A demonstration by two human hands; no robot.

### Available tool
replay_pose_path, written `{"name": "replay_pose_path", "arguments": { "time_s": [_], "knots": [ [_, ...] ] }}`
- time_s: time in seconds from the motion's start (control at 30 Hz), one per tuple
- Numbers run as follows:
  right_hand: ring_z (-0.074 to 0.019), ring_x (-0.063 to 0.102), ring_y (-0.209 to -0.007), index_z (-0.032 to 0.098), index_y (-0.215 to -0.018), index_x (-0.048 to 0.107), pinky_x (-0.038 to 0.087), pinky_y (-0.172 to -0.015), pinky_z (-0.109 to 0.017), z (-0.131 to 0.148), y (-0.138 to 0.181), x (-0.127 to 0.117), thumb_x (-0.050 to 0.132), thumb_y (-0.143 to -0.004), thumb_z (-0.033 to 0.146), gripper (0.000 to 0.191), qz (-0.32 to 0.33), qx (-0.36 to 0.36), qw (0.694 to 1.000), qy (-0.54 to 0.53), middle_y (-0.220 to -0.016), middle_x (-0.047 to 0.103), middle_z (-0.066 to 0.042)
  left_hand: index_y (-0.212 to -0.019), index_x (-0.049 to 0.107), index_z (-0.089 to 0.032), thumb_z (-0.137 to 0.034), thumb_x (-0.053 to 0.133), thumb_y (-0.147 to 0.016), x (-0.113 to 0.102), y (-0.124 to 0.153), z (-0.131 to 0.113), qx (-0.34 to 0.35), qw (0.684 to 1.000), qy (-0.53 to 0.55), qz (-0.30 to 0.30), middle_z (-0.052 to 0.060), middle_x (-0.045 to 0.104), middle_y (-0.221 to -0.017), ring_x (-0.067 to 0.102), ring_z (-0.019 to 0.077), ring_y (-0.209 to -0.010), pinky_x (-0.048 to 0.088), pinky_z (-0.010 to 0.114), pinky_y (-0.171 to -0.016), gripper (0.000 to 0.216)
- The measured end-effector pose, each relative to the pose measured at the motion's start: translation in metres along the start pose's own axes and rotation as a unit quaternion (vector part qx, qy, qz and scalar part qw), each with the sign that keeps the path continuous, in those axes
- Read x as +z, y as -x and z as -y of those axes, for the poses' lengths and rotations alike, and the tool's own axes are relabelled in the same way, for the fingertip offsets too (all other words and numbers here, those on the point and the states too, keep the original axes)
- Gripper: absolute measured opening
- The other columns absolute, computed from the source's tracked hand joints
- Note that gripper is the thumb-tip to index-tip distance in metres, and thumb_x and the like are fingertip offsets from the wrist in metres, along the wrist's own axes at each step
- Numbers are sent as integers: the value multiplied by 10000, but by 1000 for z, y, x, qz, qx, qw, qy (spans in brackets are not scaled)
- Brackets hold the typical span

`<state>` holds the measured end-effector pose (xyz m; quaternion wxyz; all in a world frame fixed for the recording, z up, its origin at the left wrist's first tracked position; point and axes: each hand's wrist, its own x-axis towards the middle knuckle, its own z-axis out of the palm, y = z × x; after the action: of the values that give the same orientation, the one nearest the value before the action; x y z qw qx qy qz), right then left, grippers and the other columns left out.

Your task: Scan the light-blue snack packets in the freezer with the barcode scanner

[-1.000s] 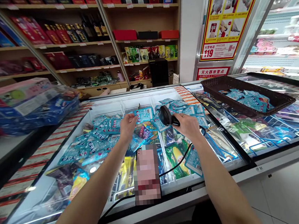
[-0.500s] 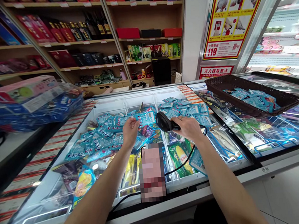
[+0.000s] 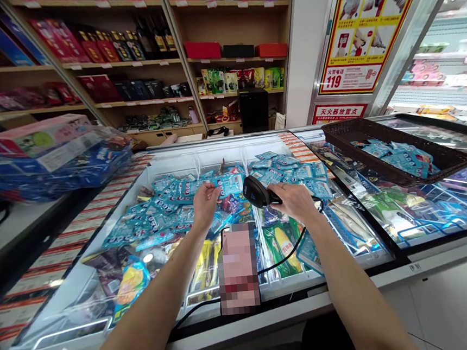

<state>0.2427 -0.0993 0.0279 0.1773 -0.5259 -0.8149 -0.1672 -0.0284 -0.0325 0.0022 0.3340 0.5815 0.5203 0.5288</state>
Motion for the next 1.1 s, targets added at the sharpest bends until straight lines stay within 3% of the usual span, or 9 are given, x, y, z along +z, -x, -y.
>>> {"name": "replay_pose_path", "arguments": {
  "time_s": [0.2,0.37,0.43,0.53,0.63,0.77,0.93,1.1],
  "knots": [
    [-179,612,-843,247,-1191,547,355,-653,-259,-2,2,2,577,-819,403,404,-26,24,999,7,-966,672,-30,-1077,477,-194,-388,485,-831,-4,-6,3,48,996,-35,-66,40,624,-853,611,148,-749,522,266,-622,314],
    [-183,610,-834,250,-1170,565,335,-618,-260,-8,2,3,545,-829,406,376,-47,81,995,25,-965,677,-33,-1246,398,-196,-324,465,-847,-23,-14,3,75,980,-143,-112,33,626,-837,619,162,-729,507,305,-690,425],
    [-187,611,-831,249,-1169,568,331,-615,-262,-11,2,4,527,-837,413,373,-53,92,994,29,-964,679,-37,-1277,387,-179,-288,455,-849,-31,-14,0,82,965,-214,-124,65,631,-896,626,196,-809,494,353,-776,447],
    [-195,611,-815,244,-1176,570,323,-605,-264,-13,2,4,504,-846,431,385,-55,103,992,38,-953,681,-48,-1316,386,-162,-289,470,-844,-34,-7,-8,115,925,-332,-147,170,542,-1221,513,295,-1143,398,468,-956,496],
    [-195,609,-795,241,-1169,577,315,-591,-263,-14,2,5,495,-846,441,388,-50,106,992,46,-931,682,-51,-1315,437,-239,-333,490,-845,-28,1,-15,174,881,-430,-90,127,348,-1453,269,335,-1352,243,550,-1060,483],
    [-190,610,-790,241,-1166,576,317,-587,-261,-14,2,5,501,-842,440,388,-44,102,993,46,-925,682,-48,-1162,589,-339,-275,442,-868,-18,4,-9,245,835,-487,66,23,504,-1354,360,261,-1316,132,536,-1119,336],
    [-191,615,-790,249,-1166,577,323,-590,-258,-13,0,5,517,-831,431,386,-39,107,992,48,-935,686,-45,-1132,619,-307,-170,378,-859,-21,-4,4,243,819,-517,49,48,557,-1296,428,254,-1268,44,566,-1127,389],
    [-197,615,-783,251,-1163,583,327,-589,-260,-13,-1,4,530,-820,421,386,-36,113,992,46,-942,688,-46,-1141,608,-238,-238,392,-877,-17,-2,-5,247,827,-504,25,89,527,-1323,370,270,-1315,10,571,-1125,341]
  ]
}}
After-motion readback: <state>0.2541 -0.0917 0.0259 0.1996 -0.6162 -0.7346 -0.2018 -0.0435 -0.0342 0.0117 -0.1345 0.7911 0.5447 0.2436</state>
